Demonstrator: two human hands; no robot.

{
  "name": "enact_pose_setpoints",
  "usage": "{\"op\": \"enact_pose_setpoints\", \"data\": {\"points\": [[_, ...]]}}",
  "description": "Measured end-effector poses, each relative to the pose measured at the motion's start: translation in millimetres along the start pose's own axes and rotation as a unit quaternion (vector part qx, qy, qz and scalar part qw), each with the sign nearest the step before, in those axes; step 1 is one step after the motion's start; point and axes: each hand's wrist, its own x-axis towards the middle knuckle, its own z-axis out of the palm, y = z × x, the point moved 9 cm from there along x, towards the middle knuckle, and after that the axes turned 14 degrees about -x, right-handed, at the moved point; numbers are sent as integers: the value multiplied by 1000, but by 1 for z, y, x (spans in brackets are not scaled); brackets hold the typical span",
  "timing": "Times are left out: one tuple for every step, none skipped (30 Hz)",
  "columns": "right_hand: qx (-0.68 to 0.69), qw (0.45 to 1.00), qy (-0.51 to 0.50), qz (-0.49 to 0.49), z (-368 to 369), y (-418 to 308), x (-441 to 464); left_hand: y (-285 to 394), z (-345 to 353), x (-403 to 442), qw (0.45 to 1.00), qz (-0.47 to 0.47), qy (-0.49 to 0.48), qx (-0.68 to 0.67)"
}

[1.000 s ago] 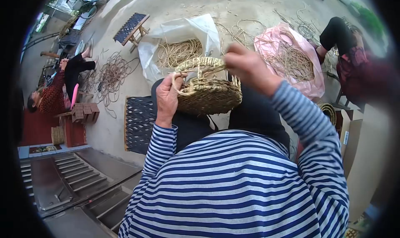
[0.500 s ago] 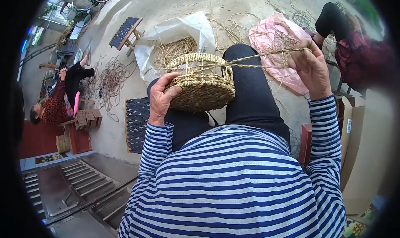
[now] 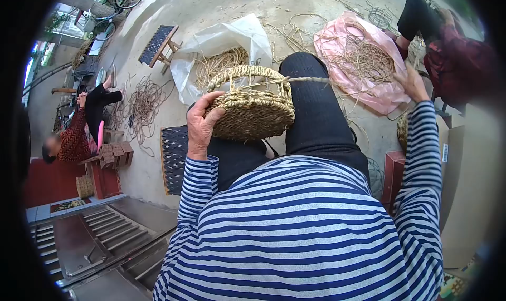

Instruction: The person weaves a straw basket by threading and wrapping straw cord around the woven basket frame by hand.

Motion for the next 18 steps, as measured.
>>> {"op": "enact_pose_setpoints", "data": {"points": [[106, 984, -119, 83, 10, -13, -12, 5, 2, 1, 1000, 14, -3, 22], [187, 976, -113, 18, 23, -30, -10, 14, 2, 2, 993, 51, -12, 109], [251, 963, -95, -19, 13, -74, -19, 19, 4, 4, 992, 51, -13, 113], [340, 932, -104, -74, 6, -118, -27, 39, 9, 3, 972, 121, 4, 201], [354, 919, -107, -139, 7, -155, -31, 57, 16, 1, 939, 190, 22, 285], [411, 891, -105, -161, -2, -196, -41, 63, 24, 3, 938, 189, 1, 291], [390, 889, -167, -171, -14, -236, -52, 69, 33, 4, 932, 199, -23, 303], [343, 896, -108, -260, -21, -263, -54, 72, 42, 7, 924, 209, -47, 316], [311, 893, -35, -323, -38, -291, -62, 73, 49, 9, 929, 207, -60, 302], [350, 877, -86, -318, -29, -308, -63, 68, 50, 10, 929, 203, -65, 302], [386, 858, -136, -311, -20, -321, -64, 64, 52, 11, 930, 199, -71, 301], [352, 861, -183, -317, -20, -332, -65, 65, 54, 11, 926, 207, -70, 309], [318, 862, -230, -321, -19, -338, -67, 66, 54, 11, 925, 206, -71, 310], [376, 845, -214, -315, -14, -339, -64, 67, 56, 11, 922, 205, -72, 321], [391, 842, -218, -302, -18, -340, -59, 67, 57, 11, 918, 204, -73, 332], [405, 839, -221, -289, -21, -341, -54, 68, 59, 11, 919, 202, -75, 331], [425, 835, -205, -283, -20, -340, -47, 69, 63, 11, 911, 196, -80, 353], [404, 853, -176, -279, -19, -341, -40, 69, 66, 12, 903, 190, -86, 374]]}}
